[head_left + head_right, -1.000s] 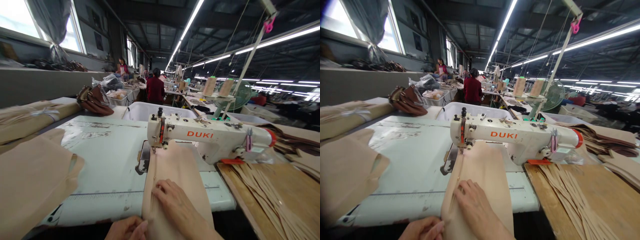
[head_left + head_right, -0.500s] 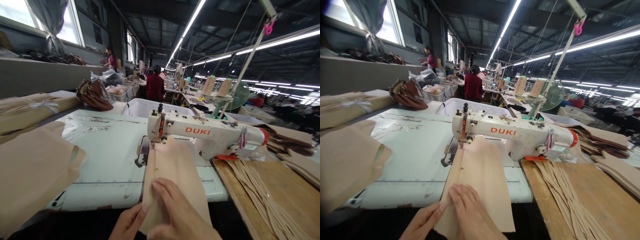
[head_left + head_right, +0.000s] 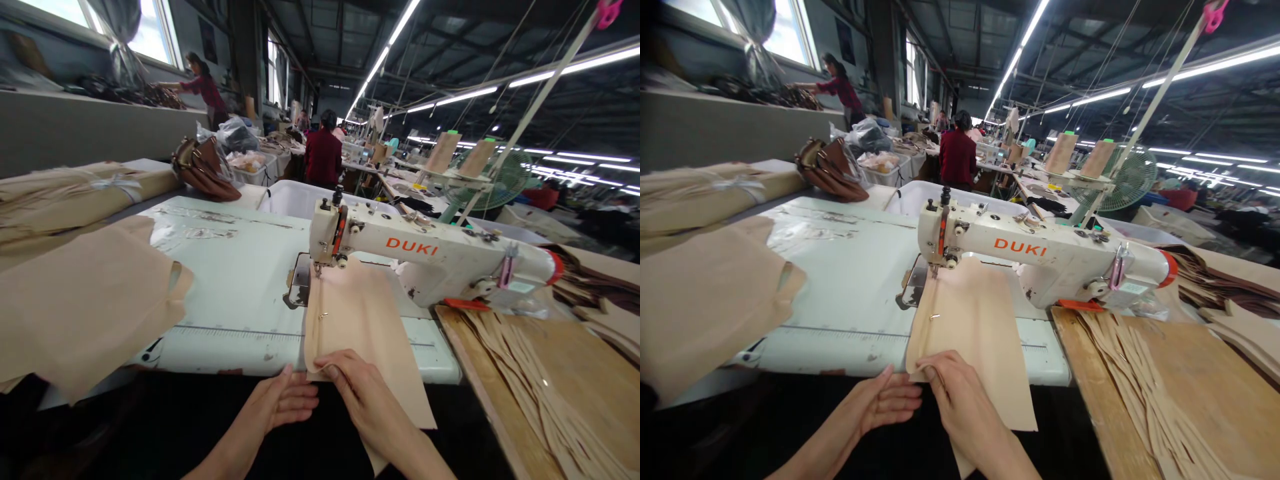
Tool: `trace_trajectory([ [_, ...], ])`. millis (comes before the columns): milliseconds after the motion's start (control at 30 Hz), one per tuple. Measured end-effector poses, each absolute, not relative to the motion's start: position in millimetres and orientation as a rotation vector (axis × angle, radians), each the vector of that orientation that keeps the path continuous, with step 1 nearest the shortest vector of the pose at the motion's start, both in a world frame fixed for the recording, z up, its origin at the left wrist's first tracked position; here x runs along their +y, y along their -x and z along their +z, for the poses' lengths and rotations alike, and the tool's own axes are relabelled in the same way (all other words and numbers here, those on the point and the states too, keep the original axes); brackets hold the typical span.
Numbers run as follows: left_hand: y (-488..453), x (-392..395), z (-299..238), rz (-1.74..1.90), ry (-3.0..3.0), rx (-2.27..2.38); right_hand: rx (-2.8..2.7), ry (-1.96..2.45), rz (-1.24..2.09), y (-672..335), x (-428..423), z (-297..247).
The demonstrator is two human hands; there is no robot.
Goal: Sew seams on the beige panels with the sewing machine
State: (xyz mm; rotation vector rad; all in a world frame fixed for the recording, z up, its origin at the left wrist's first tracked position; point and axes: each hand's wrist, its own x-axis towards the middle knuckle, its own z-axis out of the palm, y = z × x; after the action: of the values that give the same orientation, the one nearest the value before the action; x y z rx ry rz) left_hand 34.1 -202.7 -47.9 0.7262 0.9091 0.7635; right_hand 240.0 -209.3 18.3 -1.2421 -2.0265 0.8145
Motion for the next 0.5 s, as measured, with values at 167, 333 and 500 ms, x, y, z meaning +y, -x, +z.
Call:
trace_trajectory([
  [167,-38.8,-208.2,-32.3,0.789,-0.726,0.767,-1.987,1.251,0.77,-231.3,-215.7,6.4],
  [333,-42.7,-205.9,-36.3,0.8,-0.802,0.695,-1.989,1.227,0.622,-222.9,-220.2,-14.2],
  [500,-40.0,-195.6,-50.1,0.762,-1.003,0.818,-2.016,1.171,0.366,-215.4,-218.0,-32.5],
])
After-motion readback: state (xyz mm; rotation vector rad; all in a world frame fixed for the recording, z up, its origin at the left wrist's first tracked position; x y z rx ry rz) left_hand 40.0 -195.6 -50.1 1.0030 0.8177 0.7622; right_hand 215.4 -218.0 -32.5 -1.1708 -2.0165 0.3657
